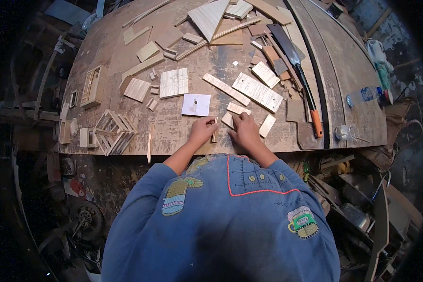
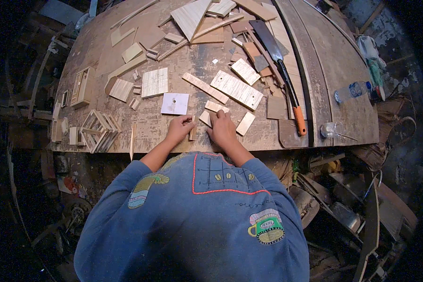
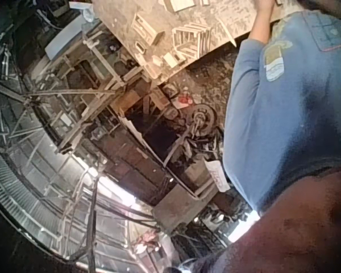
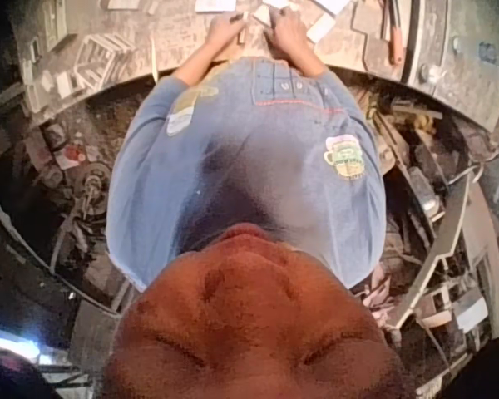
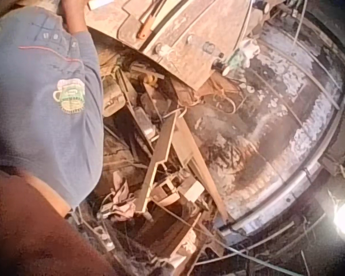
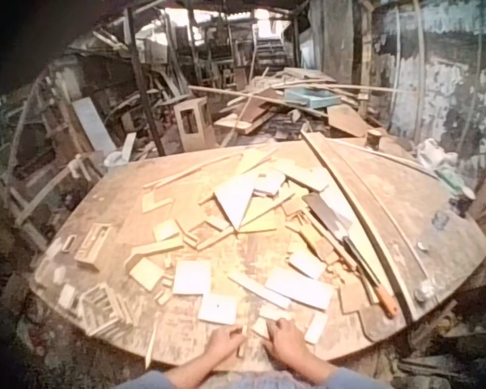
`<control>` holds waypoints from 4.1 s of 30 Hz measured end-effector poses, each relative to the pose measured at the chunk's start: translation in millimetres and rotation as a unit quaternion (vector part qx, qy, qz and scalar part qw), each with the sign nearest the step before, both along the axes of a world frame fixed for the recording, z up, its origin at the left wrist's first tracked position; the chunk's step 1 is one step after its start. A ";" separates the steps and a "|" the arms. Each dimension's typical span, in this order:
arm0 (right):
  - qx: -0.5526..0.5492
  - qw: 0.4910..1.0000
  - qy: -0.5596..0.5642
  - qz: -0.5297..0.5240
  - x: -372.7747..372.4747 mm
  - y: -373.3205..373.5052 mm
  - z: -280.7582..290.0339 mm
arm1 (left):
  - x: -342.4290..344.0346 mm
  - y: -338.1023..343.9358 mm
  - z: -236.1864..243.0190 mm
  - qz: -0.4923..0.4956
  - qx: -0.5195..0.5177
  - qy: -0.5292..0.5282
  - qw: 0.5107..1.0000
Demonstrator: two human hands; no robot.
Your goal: Sawing and sanding small wooden blocks on a workbench.
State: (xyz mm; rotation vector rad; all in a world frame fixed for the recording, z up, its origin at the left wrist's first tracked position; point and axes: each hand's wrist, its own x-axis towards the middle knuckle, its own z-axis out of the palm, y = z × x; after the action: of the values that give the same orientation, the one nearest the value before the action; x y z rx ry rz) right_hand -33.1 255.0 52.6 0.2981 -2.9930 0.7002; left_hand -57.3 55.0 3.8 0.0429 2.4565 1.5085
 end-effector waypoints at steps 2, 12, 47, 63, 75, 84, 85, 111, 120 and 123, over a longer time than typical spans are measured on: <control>-0.020 0.999 -0.035 -0.008 0.0 0.6 3.7 | -0.2 -2.4 -4.9 0.017 -0.020 0.038 0.999; -0.374 0.909 -0.182 -0.031 -9.3 15.4 -35.2 | -1.3 27.9 29.0 0.077 0.198 -0.061 0.975; -0.211 0.961 -0.154 -0.095 -32.7 27.1 -11.3 | 15.1 20.3 37.6 -0.203 -0.197 0.258 0.924; -0.260 0.935 -0.236 -0.047 -12.6 25.4 -38.6 | 26.4 17.8 28.3 -0.181 -0.140 0.231 0.946; -0.356 0.871 -0.334 -0.048 -18.1 41.1 -47.9 | 23.8 20.4 24.3 -0.158 -0.129 0.232 0.951; -0.504 0.760 -0.397 -0.097 -21.6 40.6 -17.7 | 17.0 22.4 27.9 -0.117 -0.084 0.203 0.968; -0.513 0.755 -0.394 -0.103 -20.9 38.7 -16.9 | 17.3 23.0 29.9 -0.118 -0.086 0.205 0.968; -0.366 0.888 -0.270 -0.068 -34.2 34.7 -46.7 | 7.6 29.6 24.6 -0.100 -0.130 0.149 0.975; -0.318 0.929 -0.167 -0.093 -24.1 23.4 -15.6 | -6.7 28.4 3.8 0.102 0.289 -0.127 0.943; -0.320 0.932 -0.150 -0.076 -22.0 18.1 -7.5 | -10.1 26.2 4.1 0.125 0.351 -0.170 0.912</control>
State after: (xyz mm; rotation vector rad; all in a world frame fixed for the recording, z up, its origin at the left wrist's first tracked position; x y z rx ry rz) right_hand -55.1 273.1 45.2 -0.0878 -2.7748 1.7599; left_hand -67.4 81.2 7.9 -0.3787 1.5974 2.2147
